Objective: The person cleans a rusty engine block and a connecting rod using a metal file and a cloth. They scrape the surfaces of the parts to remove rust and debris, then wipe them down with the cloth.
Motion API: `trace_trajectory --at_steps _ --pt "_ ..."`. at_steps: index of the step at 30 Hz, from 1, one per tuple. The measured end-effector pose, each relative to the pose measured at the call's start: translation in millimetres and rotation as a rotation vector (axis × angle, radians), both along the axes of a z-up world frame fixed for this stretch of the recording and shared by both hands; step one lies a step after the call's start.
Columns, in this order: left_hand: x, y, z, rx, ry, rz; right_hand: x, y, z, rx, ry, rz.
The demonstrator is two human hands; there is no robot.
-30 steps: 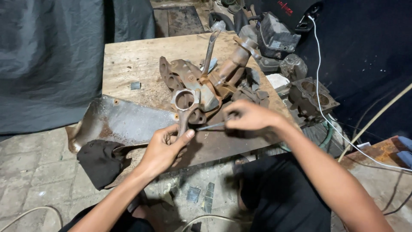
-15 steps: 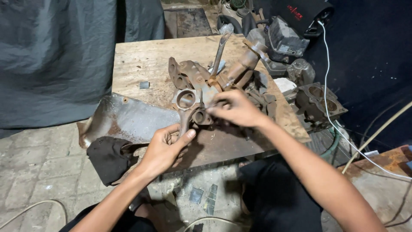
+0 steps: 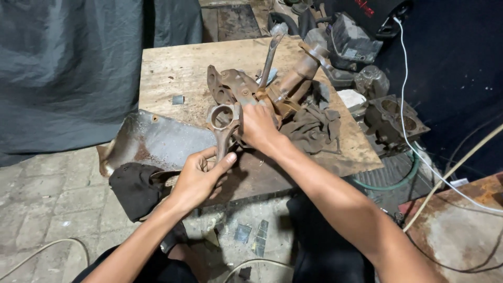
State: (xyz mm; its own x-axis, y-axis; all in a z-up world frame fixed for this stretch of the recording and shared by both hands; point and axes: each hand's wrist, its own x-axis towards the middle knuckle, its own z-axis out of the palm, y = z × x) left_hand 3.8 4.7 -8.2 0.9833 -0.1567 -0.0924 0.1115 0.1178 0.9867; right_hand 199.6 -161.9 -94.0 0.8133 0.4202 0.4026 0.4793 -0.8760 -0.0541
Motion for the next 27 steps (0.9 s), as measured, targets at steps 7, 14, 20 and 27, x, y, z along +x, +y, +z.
trace_trajectory --at_steps 7,14,20,27 --pt "-3.8 -3.7 2.7 0.001 -0.032 -0.041 -54.1 -52.0 74.8 0.094 0.017 0.211" --pt "-6.2 -13.3 10.9 0.018 -0.066 -0.098 -82.4 -150.0 91.0 0.307 0.279 0.301" --pt "-4.4 -21.3 8.0 0.021 -0.054 -0.114 -53.6 -220.8 59.5 0.528 0.232 -0.003" --pt "7.6 -35.4 3.5 0.067 -0.030 -0.130 -65.2 -194.2 60.3 0.153 0.471 -0.222"
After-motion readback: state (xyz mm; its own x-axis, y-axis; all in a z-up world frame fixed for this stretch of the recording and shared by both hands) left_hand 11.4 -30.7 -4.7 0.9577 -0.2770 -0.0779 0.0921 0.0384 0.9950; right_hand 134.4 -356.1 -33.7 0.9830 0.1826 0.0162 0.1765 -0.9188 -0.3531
